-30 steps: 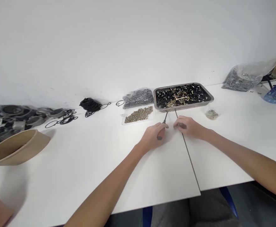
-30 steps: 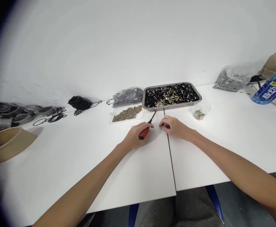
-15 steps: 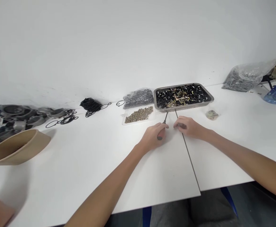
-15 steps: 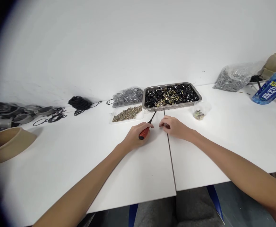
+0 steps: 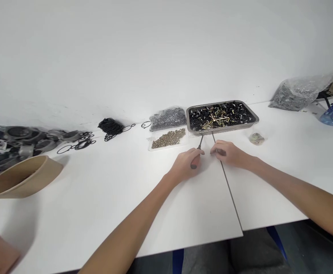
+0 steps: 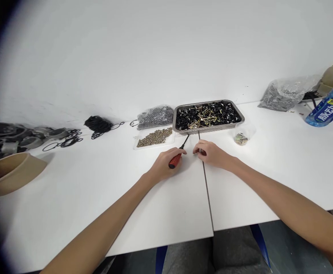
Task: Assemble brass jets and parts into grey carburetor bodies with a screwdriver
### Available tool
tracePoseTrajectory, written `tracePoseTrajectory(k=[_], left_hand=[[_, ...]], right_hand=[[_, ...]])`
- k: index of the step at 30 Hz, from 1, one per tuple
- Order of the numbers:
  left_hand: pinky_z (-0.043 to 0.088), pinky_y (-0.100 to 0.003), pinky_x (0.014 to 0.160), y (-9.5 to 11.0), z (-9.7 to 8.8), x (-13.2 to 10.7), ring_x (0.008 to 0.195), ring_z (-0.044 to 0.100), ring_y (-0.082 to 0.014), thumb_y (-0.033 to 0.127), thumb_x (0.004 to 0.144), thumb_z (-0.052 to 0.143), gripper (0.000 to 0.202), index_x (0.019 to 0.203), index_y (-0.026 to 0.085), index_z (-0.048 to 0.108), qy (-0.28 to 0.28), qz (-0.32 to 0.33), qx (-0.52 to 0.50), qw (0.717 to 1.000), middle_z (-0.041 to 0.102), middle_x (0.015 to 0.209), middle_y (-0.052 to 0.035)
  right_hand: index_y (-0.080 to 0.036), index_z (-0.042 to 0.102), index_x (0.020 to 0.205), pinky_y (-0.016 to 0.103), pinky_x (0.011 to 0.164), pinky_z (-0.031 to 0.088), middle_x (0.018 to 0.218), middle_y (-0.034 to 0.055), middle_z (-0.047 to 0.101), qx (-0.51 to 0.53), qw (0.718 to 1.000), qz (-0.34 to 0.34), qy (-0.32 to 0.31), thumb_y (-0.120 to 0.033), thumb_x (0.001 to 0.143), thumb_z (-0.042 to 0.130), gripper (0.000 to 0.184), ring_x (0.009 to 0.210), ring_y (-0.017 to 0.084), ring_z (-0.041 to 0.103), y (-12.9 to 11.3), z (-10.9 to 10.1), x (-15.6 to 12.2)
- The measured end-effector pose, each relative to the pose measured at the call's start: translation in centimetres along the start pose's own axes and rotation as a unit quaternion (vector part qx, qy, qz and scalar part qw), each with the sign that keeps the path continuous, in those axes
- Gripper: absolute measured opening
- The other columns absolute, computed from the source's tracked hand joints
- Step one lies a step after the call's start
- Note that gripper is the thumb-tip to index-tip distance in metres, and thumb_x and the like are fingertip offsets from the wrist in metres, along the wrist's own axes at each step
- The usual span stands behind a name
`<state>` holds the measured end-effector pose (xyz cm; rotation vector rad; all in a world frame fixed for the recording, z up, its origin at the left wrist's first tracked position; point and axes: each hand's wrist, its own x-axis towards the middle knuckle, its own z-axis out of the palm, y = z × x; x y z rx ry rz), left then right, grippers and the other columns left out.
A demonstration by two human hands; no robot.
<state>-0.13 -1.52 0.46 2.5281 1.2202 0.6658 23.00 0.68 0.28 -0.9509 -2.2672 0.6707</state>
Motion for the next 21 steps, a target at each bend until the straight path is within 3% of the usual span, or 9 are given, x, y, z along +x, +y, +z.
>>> tracePoseTrajectory(k=[21], left_hand=[[0.049, -0.029, 0.070, 0.02, -0.12, -0.08, 0.074, 0.062, -0.0160, 0.011, 0.075, 0.051, 0.034, 0.107, 0.019, 0.059, -0.001, 0.001, -0.004, 1.000, 0.066, 0.089, -0.0056]], right_hand=[[-0.017, 0.065, 0.087, 0.024, 0.061, 0.040, 0.086, 0.0027, 0.059, 0.001, 1.000, -0.004, 0.000, -0.004, 0.078, 0.048, 0.023, 0.061, 0.009, 0.047, -0.12, -0.01, 0.09]])
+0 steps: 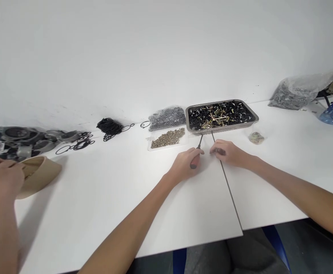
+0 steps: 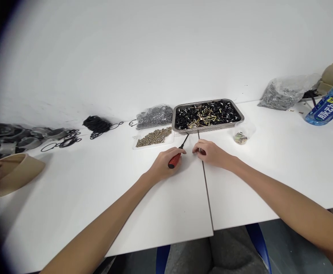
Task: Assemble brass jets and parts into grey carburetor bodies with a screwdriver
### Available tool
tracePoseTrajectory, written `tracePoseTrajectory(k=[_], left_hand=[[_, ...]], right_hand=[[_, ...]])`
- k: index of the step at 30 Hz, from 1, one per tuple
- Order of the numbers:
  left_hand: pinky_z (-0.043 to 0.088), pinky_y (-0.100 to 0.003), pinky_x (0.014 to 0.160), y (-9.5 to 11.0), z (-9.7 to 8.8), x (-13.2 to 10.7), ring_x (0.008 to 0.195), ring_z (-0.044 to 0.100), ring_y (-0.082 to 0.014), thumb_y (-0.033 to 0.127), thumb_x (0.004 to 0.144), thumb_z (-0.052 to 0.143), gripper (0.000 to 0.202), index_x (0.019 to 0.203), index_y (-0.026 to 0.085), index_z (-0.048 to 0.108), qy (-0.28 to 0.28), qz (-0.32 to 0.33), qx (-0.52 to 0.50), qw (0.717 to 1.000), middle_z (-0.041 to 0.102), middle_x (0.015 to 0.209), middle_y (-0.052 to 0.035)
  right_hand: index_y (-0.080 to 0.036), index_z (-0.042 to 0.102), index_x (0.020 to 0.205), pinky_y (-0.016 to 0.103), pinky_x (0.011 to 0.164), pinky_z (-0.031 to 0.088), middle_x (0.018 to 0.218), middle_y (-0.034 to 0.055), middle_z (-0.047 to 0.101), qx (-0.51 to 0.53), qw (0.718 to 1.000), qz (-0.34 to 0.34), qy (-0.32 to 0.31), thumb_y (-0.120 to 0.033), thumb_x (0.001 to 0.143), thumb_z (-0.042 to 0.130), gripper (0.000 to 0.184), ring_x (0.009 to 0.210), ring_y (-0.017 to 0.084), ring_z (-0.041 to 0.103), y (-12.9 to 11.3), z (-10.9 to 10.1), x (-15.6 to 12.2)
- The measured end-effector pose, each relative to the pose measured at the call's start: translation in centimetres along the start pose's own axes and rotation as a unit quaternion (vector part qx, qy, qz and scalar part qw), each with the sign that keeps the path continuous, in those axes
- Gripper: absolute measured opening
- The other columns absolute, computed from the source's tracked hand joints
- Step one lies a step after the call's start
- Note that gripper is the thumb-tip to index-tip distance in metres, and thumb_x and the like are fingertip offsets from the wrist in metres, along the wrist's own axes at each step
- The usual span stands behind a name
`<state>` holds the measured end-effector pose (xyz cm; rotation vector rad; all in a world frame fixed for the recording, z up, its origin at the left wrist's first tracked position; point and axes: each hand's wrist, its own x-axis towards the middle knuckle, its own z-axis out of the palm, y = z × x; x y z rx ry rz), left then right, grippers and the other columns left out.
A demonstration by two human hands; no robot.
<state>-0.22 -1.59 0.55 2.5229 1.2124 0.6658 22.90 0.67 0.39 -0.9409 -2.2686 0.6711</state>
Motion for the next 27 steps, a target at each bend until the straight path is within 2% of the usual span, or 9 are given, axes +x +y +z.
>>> tracePoseTrajectory(k=[18, 27], left_hand=[[0.050, -0.030, 0.072, 0.06, -0.01, 0.06, 0.077, 0.063, -0.0170, 0.011, 0.074, 0.051, 0.035, 0.107, 0.019, 0.058, -0.004, -0.004, -0.001, 1.000, 0.066, 0.090, -0.0055], [0.049, -0.029, 0.069, 0.00, 0.03, 0.03, 0.072, 0.061, -0.0150, 0.010, 0.074, 0.051, 0.035, 0.106, 0.019, 0.059, 0.004, 0.001, 0.001, 1.000, 0.066, 0.089, -0.0050]], right_hand=[[-0.018, 0.065, 0.087, 0.024, 0.061, 0.040, 0.086, 0.0024, 0.059, -0.006, 1.000, 0.000, 0.004, -0.004, 0.078, 0.047, 0.024, 0.061, 0.009, 0.047, 0.25, 0.10, -0.06], [-0.018, 0.065, 0.087, 0.024, 0.061, 0.040, 0.086, 0.0022, 0.059, -0.005, 1.000, 0.004, 0.001, -0.006, 0.079, 0.048, 0.022, 0.062, 0.009, 0.047, 0.21, 0.07, -0.01]])
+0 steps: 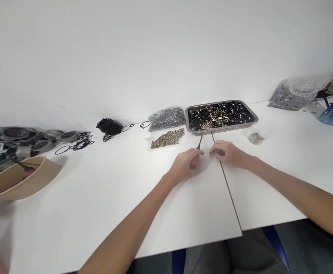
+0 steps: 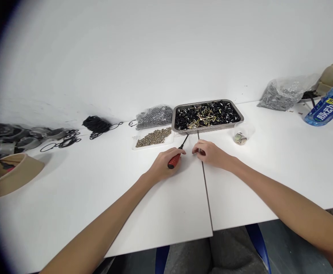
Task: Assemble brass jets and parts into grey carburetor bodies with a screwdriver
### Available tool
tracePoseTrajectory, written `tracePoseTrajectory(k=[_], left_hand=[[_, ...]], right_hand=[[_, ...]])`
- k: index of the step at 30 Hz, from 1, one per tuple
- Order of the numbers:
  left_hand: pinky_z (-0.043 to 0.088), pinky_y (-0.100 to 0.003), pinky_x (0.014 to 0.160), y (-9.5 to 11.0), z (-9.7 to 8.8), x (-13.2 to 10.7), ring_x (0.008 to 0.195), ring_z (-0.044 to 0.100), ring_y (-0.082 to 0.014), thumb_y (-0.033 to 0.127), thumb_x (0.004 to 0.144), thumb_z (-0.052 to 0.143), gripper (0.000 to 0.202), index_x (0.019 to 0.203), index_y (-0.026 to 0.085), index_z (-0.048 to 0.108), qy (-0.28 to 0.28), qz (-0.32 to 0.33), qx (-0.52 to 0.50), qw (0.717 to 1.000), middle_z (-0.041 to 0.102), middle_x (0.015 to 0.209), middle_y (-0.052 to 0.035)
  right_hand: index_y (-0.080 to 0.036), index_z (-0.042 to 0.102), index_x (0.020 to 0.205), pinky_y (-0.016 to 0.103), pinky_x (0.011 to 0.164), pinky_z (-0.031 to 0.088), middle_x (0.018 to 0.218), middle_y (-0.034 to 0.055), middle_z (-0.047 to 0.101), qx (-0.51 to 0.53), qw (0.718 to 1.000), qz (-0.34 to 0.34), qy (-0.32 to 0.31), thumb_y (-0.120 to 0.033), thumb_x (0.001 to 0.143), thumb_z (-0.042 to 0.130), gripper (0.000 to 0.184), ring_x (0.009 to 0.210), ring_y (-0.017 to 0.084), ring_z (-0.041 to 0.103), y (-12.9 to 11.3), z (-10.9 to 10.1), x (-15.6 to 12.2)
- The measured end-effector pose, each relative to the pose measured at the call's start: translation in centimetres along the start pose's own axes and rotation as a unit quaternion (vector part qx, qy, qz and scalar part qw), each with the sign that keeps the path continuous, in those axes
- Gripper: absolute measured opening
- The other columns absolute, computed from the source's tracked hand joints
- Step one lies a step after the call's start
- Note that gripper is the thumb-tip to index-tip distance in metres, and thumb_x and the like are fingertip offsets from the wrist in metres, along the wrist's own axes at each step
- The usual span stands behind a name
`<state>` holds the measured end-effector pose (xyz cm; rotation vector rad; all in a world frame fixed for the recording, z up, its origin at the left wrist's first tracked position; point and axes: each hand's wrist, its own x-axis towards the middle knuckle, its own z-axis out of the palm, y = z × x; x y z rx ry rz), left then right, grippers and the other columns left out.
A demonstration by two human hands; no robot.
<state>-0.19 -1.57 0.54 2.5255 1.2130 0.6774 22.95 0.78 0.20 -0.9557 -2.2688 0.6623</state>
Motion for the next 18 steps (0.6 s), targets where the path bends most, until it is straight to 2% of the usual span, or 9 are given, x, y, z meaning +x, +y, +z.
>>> tracePoseTrajectory(k=[18], left_hand=[[0.050, -0.032, 0.074, -0.34, 0.11, 0.00, 0.079, 0.063, -0.0184, 0.006, 0.068, 0.052, 0.043, 0.108, 0.019, 0.058, -0.020, -0.011, -0.003, 1.000, 0.065, 0.091, -0.0050]], right_hand=[[-0.017, 0.065, 0.087, 0.024, 0.060, 0.040, 0.087, 0.0032, 0.059, 0.006, 1.000, -0.006, 0.001, -0.004, 0.077, 0.047, 0.024, 0.060, 0.009, 0.047, -0.24, -0.11, 0.00]])
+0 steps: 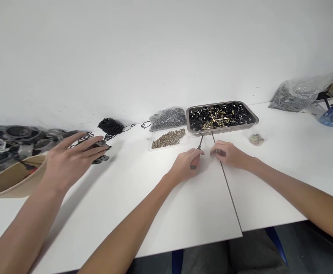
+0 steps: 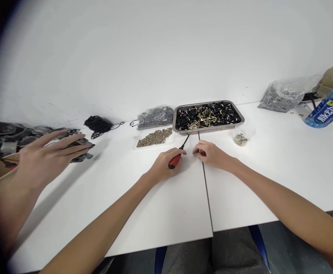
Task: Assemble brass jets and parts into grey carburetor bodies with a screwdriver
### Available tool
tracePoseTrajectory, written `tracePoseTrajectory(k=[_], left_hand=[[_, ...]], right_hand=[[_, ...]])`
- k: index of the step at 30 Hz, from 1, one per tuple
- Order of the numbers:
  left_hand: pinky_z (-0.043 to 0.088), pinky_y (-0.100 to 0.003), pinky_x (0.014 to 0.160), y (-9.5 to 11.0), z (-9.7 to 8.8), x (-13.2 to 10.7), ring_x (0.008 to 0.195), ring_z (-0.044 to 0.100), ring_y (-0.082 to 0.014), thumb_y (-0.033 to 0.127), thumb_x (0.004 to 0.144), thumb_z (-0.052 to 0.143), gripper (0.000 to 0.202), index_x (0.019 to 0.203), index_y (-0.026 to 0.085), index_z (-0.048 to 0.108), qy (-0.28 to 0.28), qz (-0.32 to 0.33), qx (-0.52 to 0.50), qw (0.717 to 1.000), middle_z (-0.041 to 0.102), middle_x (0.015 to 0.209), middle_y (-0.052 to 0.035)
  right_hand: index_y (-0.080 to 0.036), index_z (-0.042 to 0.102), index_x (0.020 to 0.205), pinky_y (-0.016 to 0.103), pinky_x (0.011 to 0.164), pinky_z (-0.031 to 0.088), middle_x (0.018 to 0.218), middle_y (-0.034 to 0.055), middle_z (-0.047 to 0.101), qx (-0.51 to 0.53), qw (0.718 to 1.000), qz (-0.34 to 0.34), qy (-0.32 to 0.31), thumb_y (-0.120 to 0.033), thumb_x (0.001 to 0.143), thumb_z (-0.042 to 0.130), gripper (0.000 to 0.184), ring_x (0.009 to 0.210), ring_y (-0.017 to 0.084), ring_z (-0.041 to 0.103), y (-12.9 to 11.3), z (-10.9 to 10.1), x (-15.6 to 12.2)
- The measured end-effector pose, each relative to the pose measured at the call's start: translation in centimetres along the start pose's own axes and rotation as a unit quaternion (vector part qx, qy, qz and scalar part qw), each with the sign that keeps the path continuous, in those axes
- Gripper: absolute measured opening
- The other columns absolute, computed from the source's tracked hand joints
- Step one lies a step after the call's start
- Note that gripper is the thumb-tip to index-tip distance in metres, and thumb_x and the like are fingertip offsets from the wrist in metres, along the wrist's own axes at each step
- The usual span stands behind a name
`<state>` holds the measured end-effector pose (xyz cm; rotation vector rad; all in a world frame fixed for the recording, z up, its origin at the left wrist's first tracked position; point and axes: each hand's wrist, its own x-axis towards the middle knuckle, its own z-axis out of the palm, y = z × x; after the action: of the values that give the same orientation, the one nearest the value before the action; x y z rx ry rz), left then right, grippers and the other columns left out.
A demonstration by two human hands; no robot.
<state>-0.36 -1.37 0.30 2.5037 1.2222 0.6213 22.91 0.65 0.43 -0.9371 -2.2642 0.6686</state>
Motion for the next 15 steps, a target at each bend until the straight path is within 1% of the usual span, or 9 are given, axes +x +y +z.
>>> tracePoseTrajectory(k=[9, 13, 15], left_hand=[[0.049, -0.030, 0.072, 0.00, 0.13, -0.05, 0.076, 0.061, -0.0166, 0.006, 0.068, 0.052, 0.041, 0.107, 0.020, 0.057, 0.011, 0.002, 0.002, 1.000, 0.064, 0.090, -0.0044], [0.049, -0.029, 0.070, -0.02, 0.09, -0.02, 0.076, 0.062, -0.0168, 0.006, 0.067, 0.051, 0.042, 0.107, 0.019, 0.057, 0.000, 0.008, 0.017, 1.000, 0.065, 0.089, -0.0048], [0.047, -0.028, 0.066, 0.19, -0.08, 0.06, 0.073, 0.061, -0.0161, 0.007, 0.066, 0.051, 0.043, 0.107, 0.019, 0.058, -0.010, 0.011, 0.040, 0.999, 0.064, 0.089, -0.0047]], right_hand=[[-0.017, 0.065, 0.088, 0.025, 0.061, 0.040, 0.088, 0.0030, 0.060, 0.005, 1.000, 0.012, -0.005, -0.005, 0.078, 0.047, 0.024, 0.061, 0.009, 0.047, -0.04, 0.00, 0.02], [-0.017, 0.065, 0.087, 0.025, 0.060, 0.040, 0.088, 0.0032, 0.059, 0.001, 1.000, 0.006, -0.005, -0.005, 0.078, 0.046, 0.024, 0.060, 0.008, 0.046, -0.04, 0.00, 0.03], [-0.017, 0.064, 0.087, 0.025, 0.060, 0.040, 0.087, 0.0029, 0.059, 0.002, 1.000, 0.003, -0.004, -0.004, 0.077, 0.046, 0.024, 0.059, 0.008, 0.046, 0.02, 0.05, 0.02]])
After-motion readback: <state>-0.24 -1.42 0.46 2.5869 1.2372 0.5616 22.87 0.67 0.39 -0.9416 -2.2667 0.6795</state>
